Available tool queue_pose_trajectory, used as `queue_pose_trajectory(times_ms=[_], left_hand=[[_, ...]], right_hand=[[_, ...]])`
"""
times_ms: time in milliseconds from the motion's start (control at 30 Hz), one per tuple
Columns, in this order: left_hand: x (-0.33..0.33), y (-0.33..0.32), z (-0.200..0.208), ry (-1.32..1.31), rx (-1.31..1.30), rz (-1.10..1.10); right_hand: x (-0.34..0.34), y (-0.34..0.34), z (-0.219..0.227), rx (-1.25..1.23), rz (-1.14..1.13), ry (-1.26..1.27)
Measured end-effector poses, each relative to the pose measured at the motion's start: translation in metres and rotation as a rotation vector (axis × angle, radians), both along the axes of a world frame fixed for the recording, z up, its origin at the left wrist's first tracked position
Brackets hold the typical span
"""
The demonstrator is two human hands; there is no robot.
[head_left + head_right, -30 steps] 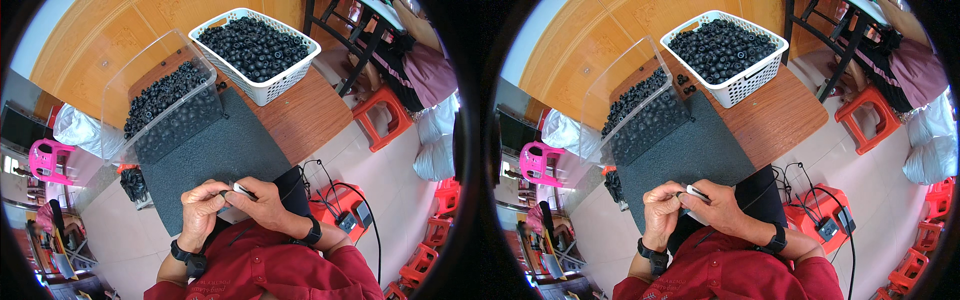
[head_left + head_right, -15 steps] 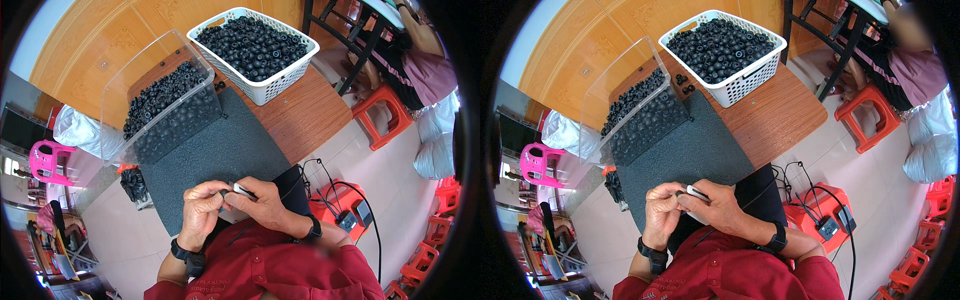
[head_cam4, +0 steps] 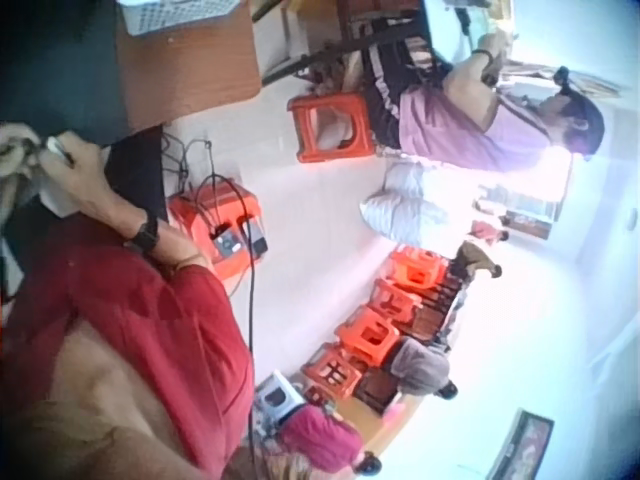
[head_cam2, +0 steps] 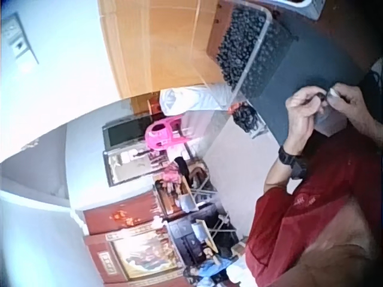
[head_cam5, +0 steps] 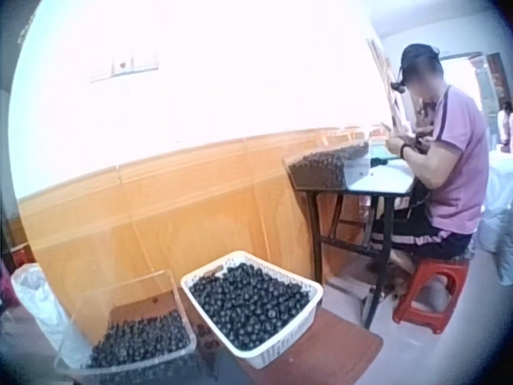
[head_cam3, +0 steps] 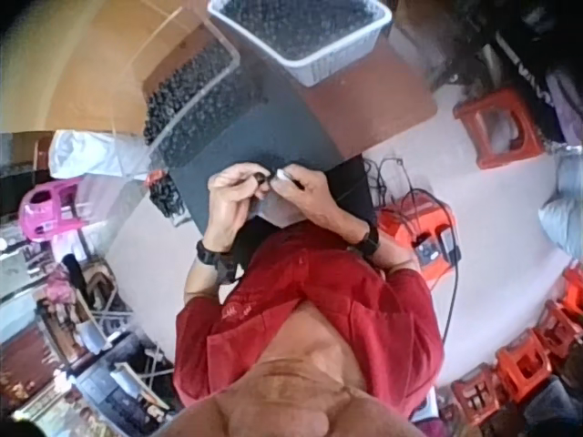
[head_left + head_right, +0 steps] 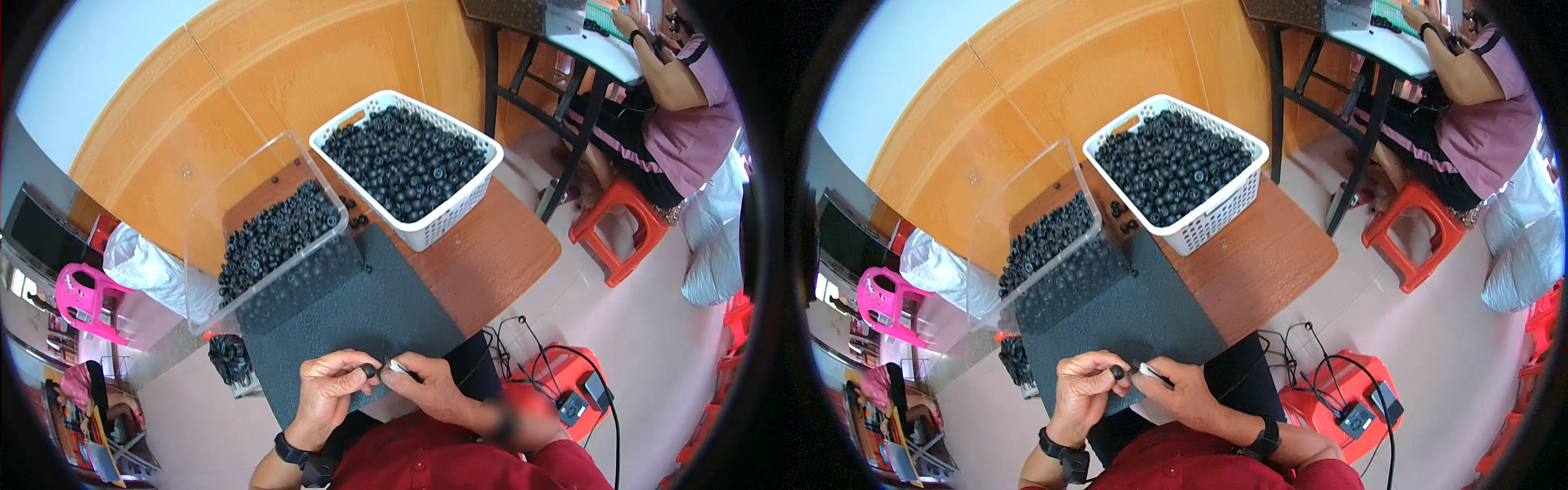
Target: Manually assembling small black rubber caps onto white plastic inserts.
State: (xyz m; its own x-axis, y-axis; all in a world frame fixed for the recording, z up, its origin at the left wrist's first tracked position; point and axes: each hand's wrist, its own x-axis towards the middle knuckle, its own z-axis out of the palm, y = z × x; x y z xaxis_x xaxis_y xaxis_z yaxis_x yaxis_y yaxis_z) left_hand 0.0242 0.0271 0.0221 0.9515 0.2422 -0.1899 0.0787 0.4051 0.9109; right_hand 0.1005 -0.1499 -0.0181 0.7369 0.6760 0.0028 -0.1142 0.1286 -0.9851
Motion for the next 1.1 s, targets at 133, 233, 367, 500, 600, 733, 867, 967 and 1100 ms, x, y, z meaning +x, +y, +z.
queue_pose_trajectory(times_ms=[133, 233, 367, 500, 600, 733, 867, 967, 1100], left_hand=[[0.031, 0.006, 0.049, 0.011, 0.233, 0.057], [0.081, 0.008, 0.089, -0.061, 0.348, 0.010], [0.179, 0.026, 0.132, -0.228, 0.357, 0.043], [0.196, 0.043, 0.156, -0.207, 0.511, 0.238], [0.179, 0.077, 0.135, -0.070, 0.700, 0.112], [0.156, 0.141, 0.089, 0.158, 0.959, -0.050], [0.140, 0.177, 0.056, 0.189, 1.153, -0.283], [0.133, 0.178, 0.053, 0.224, 1.131, -0.377], [0.135, 0.174, 0.060, 0.286, 1.265, -0.422]], right_hand=[[0.000, -0.003, 0.000, -0.039, -0.010, 0.024], [-0.001, -0.002, -0.006, -0.027, -0.018, 0.004], [-0.005, -0.002, -0.009, -0.016, -0.022, -0.013], [-0.011, -0.003, -0.002, 0.011, -0.039, -0.049], [-0.007, -0.004, -0.004, 0.009, -0.072, -0.070], [-0.010, -0.002, -0.008, -0.008, -0.033, -0.053], [-0.013, 0.002, -0.010, -0.001, -0.007, -0.046], [-0.013, 0.004, -0.009, -0.010, -0.005, -0.026], [-0.012, 0.004, -0.006, -0.036, -0.006, -0.011]])
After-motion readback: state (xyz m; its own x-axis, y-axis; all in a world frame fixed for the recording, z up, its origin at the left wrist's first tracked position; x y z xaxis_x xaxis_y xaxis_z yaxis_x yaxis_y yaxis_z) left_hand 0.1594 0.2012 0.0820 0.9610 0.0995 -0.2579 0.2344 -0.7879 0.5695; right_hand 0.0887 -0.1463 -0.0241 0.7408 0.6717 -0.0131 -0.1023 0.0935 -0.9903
